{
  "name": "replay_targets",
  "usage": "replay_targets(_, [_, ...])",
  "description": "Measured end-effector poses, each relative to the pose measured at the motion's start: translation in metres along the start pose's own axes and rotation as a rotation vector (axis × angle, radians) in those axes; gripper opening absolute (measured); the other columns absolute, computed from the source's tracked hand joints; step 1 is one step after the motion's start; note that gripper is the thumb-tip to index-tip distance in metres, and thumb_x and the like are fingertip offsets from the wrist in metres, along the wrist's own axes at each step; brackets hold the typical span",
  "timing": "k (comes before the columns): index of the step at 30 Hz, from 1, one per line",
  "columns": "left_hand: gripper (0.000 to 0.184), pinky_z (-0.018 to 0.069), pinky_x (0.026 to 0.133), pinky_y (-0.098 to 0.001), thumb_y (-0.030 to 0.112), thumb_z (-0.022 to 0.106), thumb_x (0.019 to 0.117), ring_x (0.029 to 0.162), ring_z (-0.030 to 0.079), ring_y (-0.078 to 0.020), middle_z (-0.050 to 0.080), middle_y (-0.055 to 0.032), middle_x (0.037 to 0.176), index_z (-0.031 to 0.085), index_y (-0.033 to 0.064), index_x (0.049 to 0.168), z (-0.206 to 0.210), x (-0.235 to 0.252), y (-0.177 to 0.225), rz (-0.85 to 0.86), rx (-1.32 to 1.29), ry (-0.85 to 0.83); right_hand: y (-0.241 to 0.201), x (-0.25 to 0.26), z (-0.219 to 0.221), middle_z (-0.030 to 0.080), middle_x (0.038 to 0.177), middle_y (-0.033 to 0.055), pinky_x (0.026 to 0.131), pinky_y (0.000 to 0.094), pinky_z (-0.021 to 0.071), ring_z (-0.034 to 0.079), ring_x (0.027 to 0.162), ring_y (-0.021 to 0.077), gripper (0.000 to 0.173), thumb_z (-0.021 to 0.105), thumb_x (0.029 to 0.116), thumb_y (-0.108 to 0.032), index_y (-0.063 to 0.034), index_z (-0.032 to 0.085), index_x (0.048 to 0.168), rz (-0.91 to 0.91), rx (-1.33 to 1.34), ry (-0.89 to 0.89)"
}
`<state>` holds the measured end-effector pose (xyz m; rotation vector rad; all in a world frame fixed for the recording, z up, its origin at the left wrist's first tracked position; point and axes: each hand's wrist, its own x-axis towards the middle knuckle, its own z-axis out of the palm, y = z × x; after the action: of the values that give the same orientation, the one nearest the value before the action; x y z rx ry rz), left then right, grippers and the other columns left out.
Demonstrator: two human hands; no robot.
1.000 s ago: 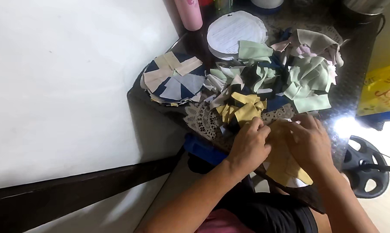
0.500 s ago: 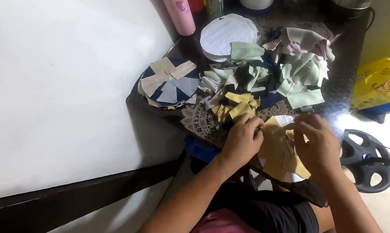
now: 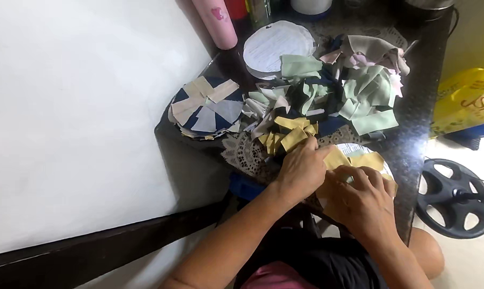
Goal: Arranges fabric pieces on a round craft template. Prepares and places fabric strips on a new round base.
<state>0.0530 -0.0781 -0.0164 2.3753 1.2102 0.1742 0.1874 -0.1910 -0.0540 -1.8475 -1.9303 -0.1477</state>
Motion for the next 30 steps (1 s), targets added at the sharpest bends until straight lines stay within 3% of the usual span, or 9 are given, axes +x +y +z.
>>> replay_targets(5, [0.031, 0.0594, 0.075, -0.0448, 0.005, 0.058, 0.0954, 0.09, 0.071, -0.0315, 0.071, -0.0156, 0.105, 0.074, 0.0071, 0.121, 0.021, -0.013, 0.01, 0.135, -0.05, 0.371, -0.001, 0.0, -0.009, 0.073, 0.117, 0.0115, 0.083, 0.0577, 0.0474, 0.066, 0.109, 0.0398, 0.032, 0.053, 0.0953, -0.028, -0.0222, 0.079, 0.112, 0.015, 0.025, 0.015])
replay_targets(7, [0.029, 0.0578, 0.086, -0.0475, 0.004, 0.059, 0.0945, 0.106, 0.07, -0.0339, 0.072, -0.0152, 0.116, 0.075, 0.007, 0.118, 0.031, -0.016, 0.019, 0.22, -0.065, 0.424, 0.003, -0.003, -0.02, 0.073, 0.116, 0.0142, 0.083, 0.06, 0.0482, 0.066, 0.109, 0.0416, 0.03, 0.054, 0.0946, -0.024, -0.0174, 0.08, 0.107, 0.039, 0.058, 0.052])
replay_targets(10, [0.045, 0.0278, 0.121, -0.0592, 0.012, 0.052, 0.1024, 0.149, 0.038, -0.0379, 0.047, -0.019, 0.157, 0.056, 0.004, 0.147, 0.033, -0.018, 0.035, 0.241, -0.042, 0.145, 0.017, -0.011, -0.036, 0.073, 0.111, 0.0191, 0.08, 0.06, 0.0482, 0.066, 0.104, 0.044, 0.03, 0.05, 0.0958, -0.018, -0.0098, 0.079, 0.1, 0.108, 0.082, 0.149])
replay_targets(13, [0.066, 0.006, 0.126, -0.0584, 0.024, 0.053, 0.1034, 0.159, 0.012, -0.0341, 0.021, -0.0174, 0.17, 0.029, 0.0057, 0.162, 0.036, -0.015, 0.046, 0.232, 0.033, -0.091, 0.029, -0.02, -0.042, 0.071, 0.108, 0.0239, 0.083, 0.0527, 0.0493, 0.065, 0.102, 0.0401, 0.029, 0.05, 0.0967, -0.012, -0.0013, 0.076, 0.101, 0.219, 0.174, 0.251])
replay_targets(15, [0.073, 0.0036, 0.126, -0.0582, 0.047, 0.05, 0.1044, 0.159, 0.011, -0.0336, 0.019, -0.0154, 0.171, 0.027, 0.0093, 0.163, 0.045, -0.012, 0.044, 0.228, 0.076, -0.129, 0.03, -0.025, -0.04, 0.069, 0.109, 0.0219, 0.084, 0.0317, 0.0514, 0.064, 0.102, 0.0245, 0.029, 0.05, 0.0965, -0.011, 0.0014, 0.075, 0.104, 0.309, 0.282, 0.303])
replay_targets(17, [0.074, 0.0041, 0.126, -0.0591, 0.046, 0.051, 0.1035, 0.159, 0.011, -0.0351, 0.019, -0.0156, 0.171, 0.027, 0.0107, 0.164, 0.048, -0.011, 0.043, 0.223, 0.089, -0.147, 0.029, -0.028, -0.032, 0.067, 0.109, 0.0192, 0.082, 0.0158, 0.0495, 0.062, 0.1, 0.0087, 0.03, 0.049, 0.0957, -0.009, 0.0063, 0.072, 0.106, 0.376, 0.46, 0.37])
replay_targets(23, [0.07, 0.0058, 0.126, -0.0584, 0.048, 0.045, 0.106, 0.159, 0.012, -0.0366, 0.021, -0.0166, 0.17, 0.028, 0.0115, 0.164, 0.051, -0.015, 0.04, 0.265, 0.037, -0.054, 0.032, -0.035, -0.006, 0.067, 0.107, 0.0142, 0.088, 0.0146, 0.0499, 0.062, 0.101, 0.0026, 0.029, 0.05, 0.0967, -0.006, 0.0129, 0.067, 0.11, 0.496, 0.703, 0.581])
replay_targets(27, [0.04, 0.036, 0.117, -0.0566, 0.013, 0.06, 0.0961, 0.142, 0.048, -0.0376, 0.058, -0.0168, 0.146, 0.067, 0.0065, 0.135, 0.026, -0.02, 0.023, 0.38, -0.138, 0.345, 0.032, -0.038, -0.004, 0.067, 0.108, 0.0147, 0.09, 0.0149, 0.0497, 0.062, 0.102, 0.0032, 0.028, 0.05, 0.0977, -0.005, 0.0119, 0.068, 0.11, 0.488, 0.685, 0.612])
replay_targets(30, [0.032, 0.0486, 0.105, -0.0525, -0.001, 0.057, 0.0932, 0.13, 0.059, -0.0343, 0.067, -0.0141, 0.132, 0.074, 0.006, 0.119, -0.019, -0.01, -0.01, 0.308, 0.01, 0.441, 0.031, -0.038, -0.003, 0.067, 0.106, 0.015, 0.087, 0.014, 0.0497, 0.062, 0.101, 0.0039, 0.027, 0.051, 0.0977, -0.005, 0.0108, 0.07, 0.108, 0.493, 0.686, 0.629])
